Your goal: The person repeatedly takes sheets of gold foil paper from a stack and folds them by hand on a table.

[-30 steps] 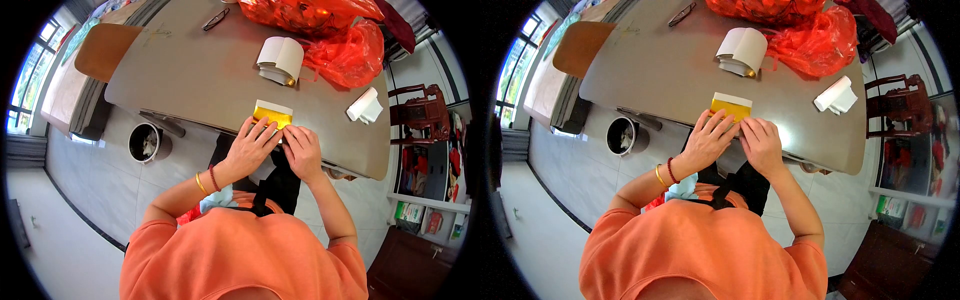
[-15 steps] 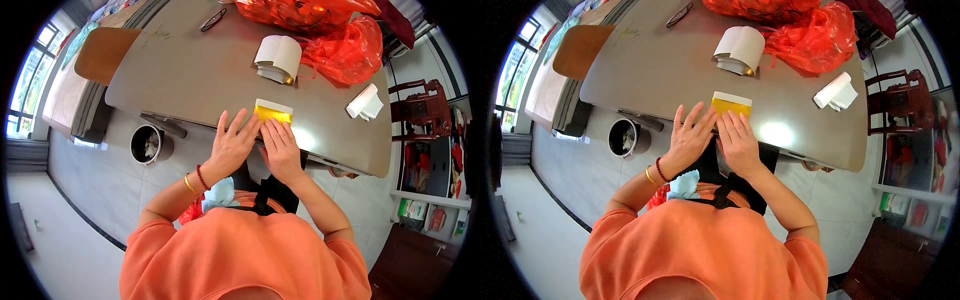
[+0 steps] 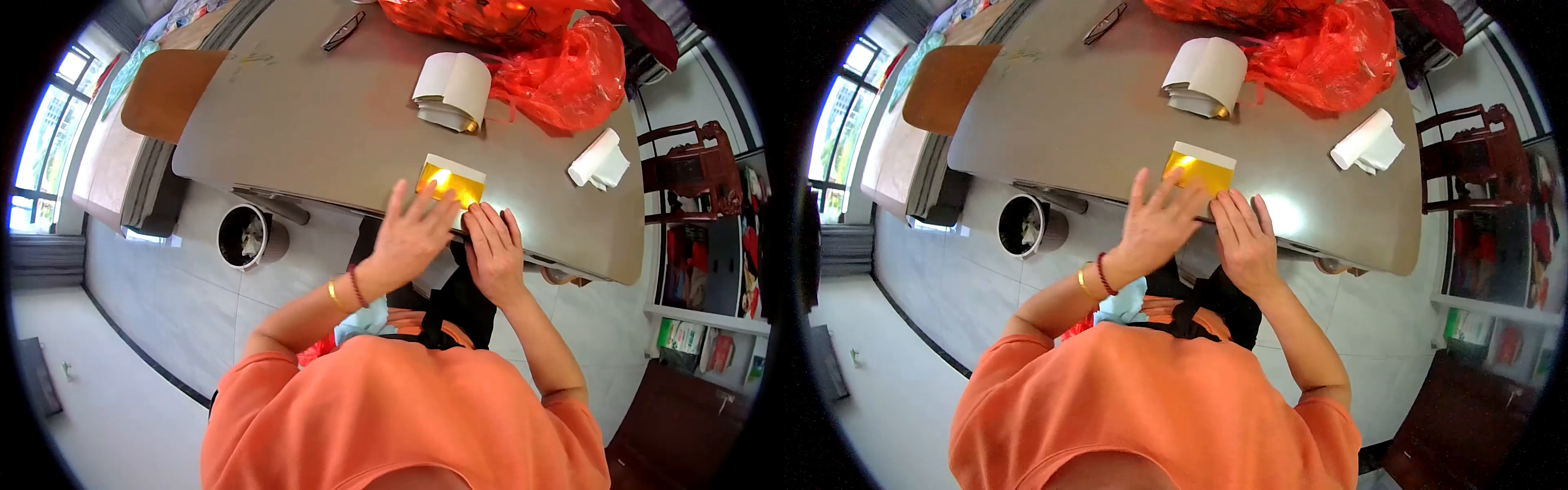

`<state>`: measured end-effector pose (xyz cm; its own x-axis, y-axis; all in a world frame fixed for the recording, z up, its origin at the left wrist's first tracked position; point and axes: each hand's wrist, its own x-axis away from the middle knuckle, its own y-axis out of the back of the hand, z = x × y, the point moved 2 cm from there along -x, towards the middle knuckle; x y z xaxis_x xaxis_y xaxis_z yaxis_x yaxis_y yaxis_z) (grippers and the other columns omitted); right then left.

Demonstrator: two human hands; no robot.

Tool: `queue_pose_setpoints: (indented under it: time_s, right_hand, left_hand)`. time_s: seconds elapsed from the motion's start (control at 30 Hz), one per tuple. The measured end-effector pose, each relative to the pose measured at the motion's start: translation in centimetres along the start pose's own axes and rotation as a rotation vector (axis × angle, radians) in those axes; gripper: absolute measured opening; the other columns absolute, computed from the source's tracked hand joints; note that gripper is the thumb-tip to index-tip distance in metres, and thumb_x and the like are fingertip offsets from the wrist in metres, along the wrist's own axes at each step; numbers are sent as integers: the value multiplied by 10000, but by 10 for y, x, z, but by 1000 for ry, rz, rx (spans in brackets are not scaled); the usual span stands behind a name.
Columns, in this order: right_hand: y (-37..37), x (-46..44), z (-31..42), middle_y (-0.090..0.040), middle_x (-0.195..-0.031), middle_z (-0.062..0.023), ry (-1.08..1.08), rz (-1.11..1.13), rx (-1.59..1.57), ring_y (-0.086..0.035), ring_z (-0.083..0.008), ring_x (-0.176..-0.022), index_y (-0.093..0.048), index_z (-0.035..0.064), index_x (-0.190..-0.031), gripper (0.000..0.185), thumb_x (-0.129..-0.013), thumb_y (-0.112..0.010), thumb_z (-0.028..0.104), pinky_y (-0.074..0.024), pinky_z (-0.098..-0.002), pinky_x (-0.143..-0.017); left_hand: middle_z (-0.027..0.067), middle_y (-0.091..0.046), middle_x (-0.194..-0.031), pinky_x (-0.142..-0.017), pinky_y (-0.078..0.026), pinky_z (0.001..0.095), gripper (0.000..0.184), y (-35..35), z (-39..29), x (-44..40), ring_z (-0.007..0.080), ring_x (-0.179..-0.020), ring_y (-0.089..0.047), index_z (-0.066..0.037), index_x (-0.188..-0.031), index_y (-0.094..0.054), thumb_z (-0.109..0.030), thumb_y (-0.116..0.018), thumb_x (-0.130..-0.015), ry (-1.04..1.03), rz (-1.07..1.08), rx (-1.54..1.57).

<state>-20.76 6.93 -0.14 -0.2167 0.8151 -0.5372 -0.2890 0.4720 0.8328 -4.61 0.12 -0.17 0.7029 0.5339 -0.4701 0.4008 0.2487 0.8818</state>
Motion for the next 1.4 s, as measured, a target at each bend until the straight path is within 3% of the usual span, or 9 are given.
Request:
queue_pose_setpoints:
  time_s: [0.23, 0.47, 0.6, 0.73, 0.83, 0.93, 1.07, 1.17, 1.4]
  right_hand:
    - [2, -3, 2, -595, -1299, -109, -8, -11, 8, -538, -269, -1246, -591, 16, -1251, 505, -756, -690, 20, -373, -473, -1090]
    - [11, -7, 8, -610, -946, -67, -61, -42, -32, -633, -251, -858, -634, 29, -1002, 234, -775, -687, 8, -499, -380, -741]
    - [12, -3, 12, -621, -905, -78, -621, -120, -641, -649, -195, -669, -581, 18, -965, 66, -913, -589, -20, -518, -305, -635]
    - [-1, -5, 22, -630, -1012, -64, -1046, -285, -1664, -658, -141, -834, -527, 17, -1084, 114, -980, -535, 62, -552, -284, -768]
    - [0, 2, 21, -653, -993, -44, -1140, -176, -1788, -650, -120, -888, -598, -1, -1083, 143, -986, -529, 80, -536, -275, -766]
    - [22, 13, 3, -669, -926, -46, -1049, 289, -1215, -650, -149, -898, -658, -3, -1006, 118, -946, -588, 70, -527, -276, -754]
    - [51, -3, -12, -663, -992, -88, -314, -29, -355, -637, -283, -989, -670, 13, -979, 231, -761, -741, 40, -523, -340, -826]
    - [43, -24, -13, -643, -1100, -89, -80, -63, -233, -602, -298, -1088, -660, 22, -1016, 313, -721, -757, 51, -500, -389, -911]
    - [16, -13, -23, -641, -1121, -96, -115, -35, -264, -597, -302, -1096, -668, 26, -1039, 381, -678, -785, 65, -496, -410, -945]
  left_hand:
    - [17, -514, -1415, -1148, -178, 602, 572, 20, 42, 25, 289, -1395, -350, -129, -1334, -566, -302, -724, -813, 111, 27, -88]
    - [77, -590, -1277, -1095, -306, 509, 462, 33, 22, 22, 308, -1228, -489, -63, -1242, -592, -194, -718, -817, 182, -102, 172]
    - [116, -621, -1162, -961, -431, 434, 397, 39, 13, 11, 305, -1090, -559, -46, -1149, -620, -109, -739, -776, 116, -192, 430]
    - [110, -622, -1112, -897, -478, 406, 355, 37, -12, -15, 298, -1065, -574, -34, -1097, -637, -122, -743, -770, -53, -173, 454]
    - [101, -620, -1114, -896, -489, 399, 310, 19, -6, -22, 294, -1076, -575, -42, -1067, -643, -140, -728, -786, -106, -95, 360]
    - [94, -619, -1106, -905, -493, 401, 272, 11, 10, -22, 294, -1072, -578, -51, -1049, -646, -135, -713, -799, -179, -68, 325]
    - [98, -616, -1081, -903, -499, 392, 220, 10, 25, -23, 300, -1049, -586, -40, -1025, -648, -117, -689, -823, -204, -11, 397]
    - [93, -616, -1058, -896, -500, 377, 214, 15, 26, -27, 293, -1043, -584, -32, -1006, -639, -128, -692, -823, -204, 23, 438]
    - [100, -622, -1052, -884, -495, 391, 250, 18, 31, -28, 314, -1026, -582, -29, -998, -631, -155, -723, -802, -155, 46, 483]
